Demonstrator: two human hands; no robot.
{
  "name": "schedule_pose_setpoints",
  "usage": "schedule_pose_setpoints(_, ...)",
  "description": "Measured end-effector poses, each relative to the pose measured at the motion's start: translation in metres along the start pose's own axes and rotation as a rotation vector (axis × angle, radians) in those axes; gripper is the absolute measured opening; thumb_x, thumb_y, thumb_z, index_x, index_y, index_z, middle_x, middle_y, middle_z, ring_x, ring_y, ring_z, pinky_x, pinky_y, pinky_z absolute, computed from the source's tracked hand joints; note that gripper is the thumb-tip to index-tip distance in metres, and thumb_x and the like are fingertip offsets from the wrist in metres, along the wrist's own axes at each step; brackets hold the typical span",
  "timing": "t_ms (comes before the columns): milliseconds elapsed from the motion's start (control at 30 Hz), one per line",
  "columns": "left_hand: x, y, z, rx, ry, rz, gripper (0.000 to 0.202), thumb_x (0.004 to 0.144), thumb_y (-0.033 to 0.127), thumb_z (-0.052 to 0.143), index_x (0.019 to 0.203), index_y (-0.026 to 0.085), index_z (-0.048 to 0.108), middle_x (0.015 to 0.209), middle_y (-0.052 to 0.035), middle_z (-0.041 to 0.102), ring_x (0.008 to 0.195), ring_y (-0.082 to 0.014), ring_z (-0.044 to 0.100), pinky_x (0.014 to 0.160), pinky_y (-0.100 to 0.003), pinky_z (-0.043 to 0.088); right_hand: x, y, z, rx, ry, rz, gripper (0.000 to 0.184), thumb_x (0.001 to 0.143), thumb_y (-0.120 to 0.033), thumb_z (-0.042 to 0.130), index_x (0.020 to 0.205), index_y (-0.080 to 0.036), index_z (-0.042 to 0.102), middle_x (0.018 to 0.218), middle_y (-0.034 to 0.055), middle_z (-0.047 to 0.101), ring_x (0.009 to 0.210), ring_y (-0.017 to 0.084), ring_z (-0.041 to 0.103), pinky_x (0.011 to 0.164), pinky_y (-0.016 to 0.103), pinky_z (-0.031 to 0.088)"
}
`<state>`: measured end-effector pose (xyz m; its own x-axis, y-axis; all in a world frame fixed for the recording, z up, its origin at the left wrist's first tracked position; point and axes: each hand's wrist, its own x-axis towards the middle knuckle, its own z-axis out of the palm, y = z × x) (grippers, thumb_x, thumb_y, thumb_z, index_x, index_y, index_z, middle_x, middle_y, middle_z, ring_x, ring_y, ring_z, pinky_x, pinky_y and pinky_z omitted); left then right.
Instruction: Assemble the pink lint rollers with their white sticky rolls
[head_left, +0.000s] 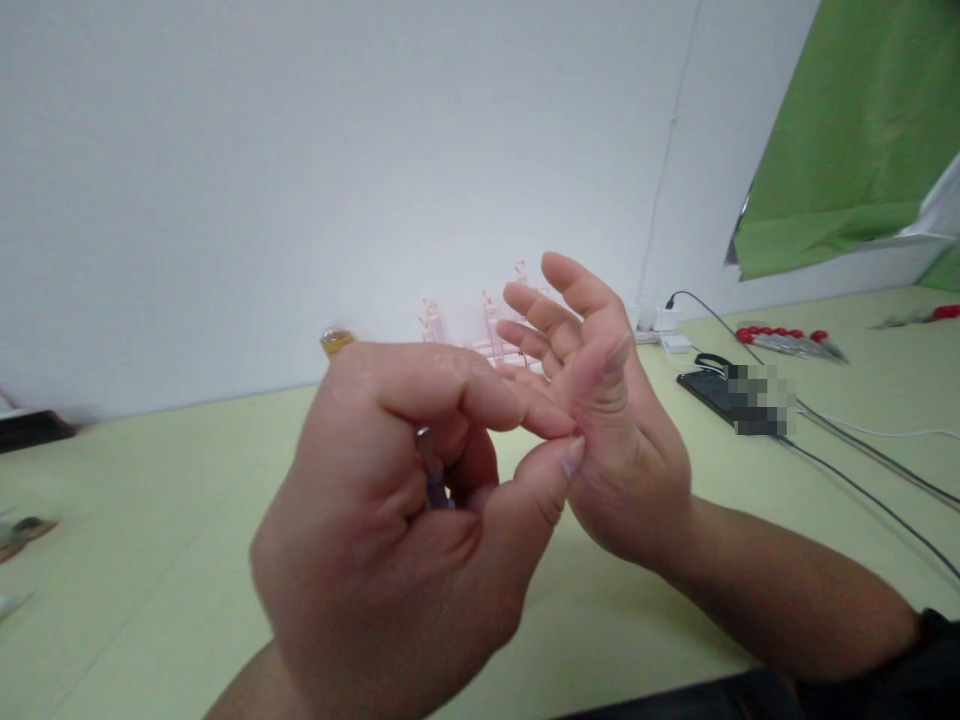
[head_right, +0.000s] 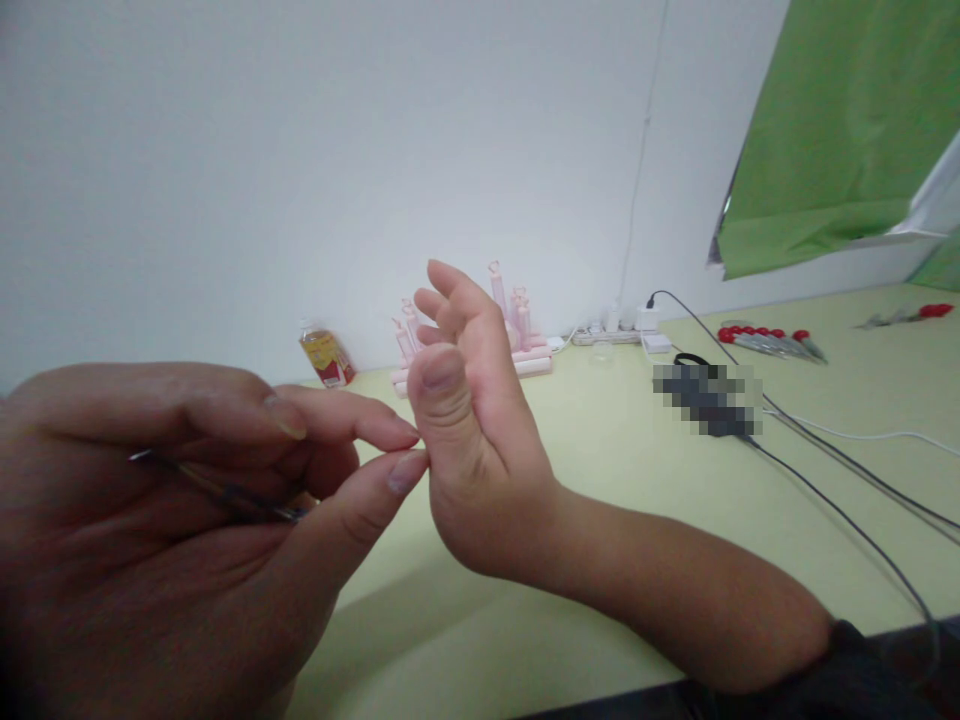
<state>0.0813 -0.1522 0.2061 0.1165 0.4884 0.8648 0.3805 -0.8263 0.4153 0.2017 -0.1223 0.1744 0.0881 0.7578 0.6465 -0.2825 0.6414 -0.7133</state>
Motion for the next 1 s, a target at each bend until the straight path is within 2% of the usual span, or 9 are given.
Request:
schedule_pose_setpoints(267,0.0004,0.0021,-0.0021,-0.038,-0.044,-0.034,0.033,0.075,0.007,0.076,0.095,0.027,0.058,0.078,0.0022,0.071,0.06,-0.0151,0.07,0.04,-0.025,0.054,-0.0021,0.0003,0.0002,-0.171,0.002,-0.118,0.049,0.101,-0.063,0.032,0.147,-0.046,0.032,0.155,-0.0018,0.039,0.15,0.027,0.033,0.117,0.054,0.037)
schedule_pose_setpoints(433,0.0012,0.0022,-0.0055,-0.022,-0.075,-0.043,0.033,0.076,0.008,0.076,0.095,0.027,0.057,0.073,0.004,0.069,0.059,-0.0146,0.07,0.038,-0.022,0.052,-0.0033,0.0029,-0.0016,-0.254,-0.012,-0.136,0.058,0.097,-0.07,0.03,0.151,-0.049,0.023,0.158,-0.0022,0.034,0.152,0.03,0.028,0.119,0.055,0.035)
schedule_pose_setpoints(567,0.0019,0.0027,-0.0076,-0.01,-0.089,-0.051,0.032,0.076,0.009,0.076,0.096,0.027,0.057,0.077,0.0037,0.07,0.058,-0.0138,0.07,0.039,-0.022,0.053,-0.0052,0.0002,0.0001,-0.198,-0.018,-0.131,0.053,0.098,-0.066,0.036,0.148,-0.05,0.029,0.159,-0.0058,0.035,0.151,0.028,0.03,0.121,0.053,0.03)
schedule_pose_setpoints(700,0.0021,0.0026,-0.0082,-0.017,-0.111,-0.056,0.033,0.077,0.008,0.075,0.097,0.028,0.057,0.078,0.0034,0.071,0.058,-0.0144,0.07,0.04,-0.025,0.055,-0.0061,-0.0052,0.0033,-0.162,0.035,-0.091,0.05,0.098,-0.063,0.042,0.146,-0.049,0.037,0.157,-0.0052,0.039,0.151,0.029,0.031,0.118,0.053,0.035)
schedule_pose_setpoints(833,0.0002,0.0001,-0.0076,-0.035,-0.103,-0.048,0.035,0.076,0.013,0.078,0.099,0.03,0.057,0.076,0.0027,0.07,0.058,-0.0172,0.07,0.037,-0.028,0.054,-0.0057,-0.0057,0.0031,-0.176,0.051,-0.08,0.052,0.096,-0.064,0.044,0.146,-0.049,0.037,0.156,-0.0044,0.041,0.152,0.031,0.028,0.116,0.056,0.036)
schedule_pose_setpoints(1000,-0.0023,-0.0021,-0.0065,-0.019,-0.065,-0.041,0.033,0.075,0.018,0.08,0.096,0.032,0.059,0.073,0.0013,0.068,0.058,-0.0187,0.069,0.04,-0.031,0.056,-0.0066,-0.0052,0.0016,-0.11,0.006,-0.072,0.048,0.1,-0.058,0.042,0.147,-0.048,0.034,0.156,-0.0059,0.037,0.15,0.022,0.032,0.122,0.046,0.028)
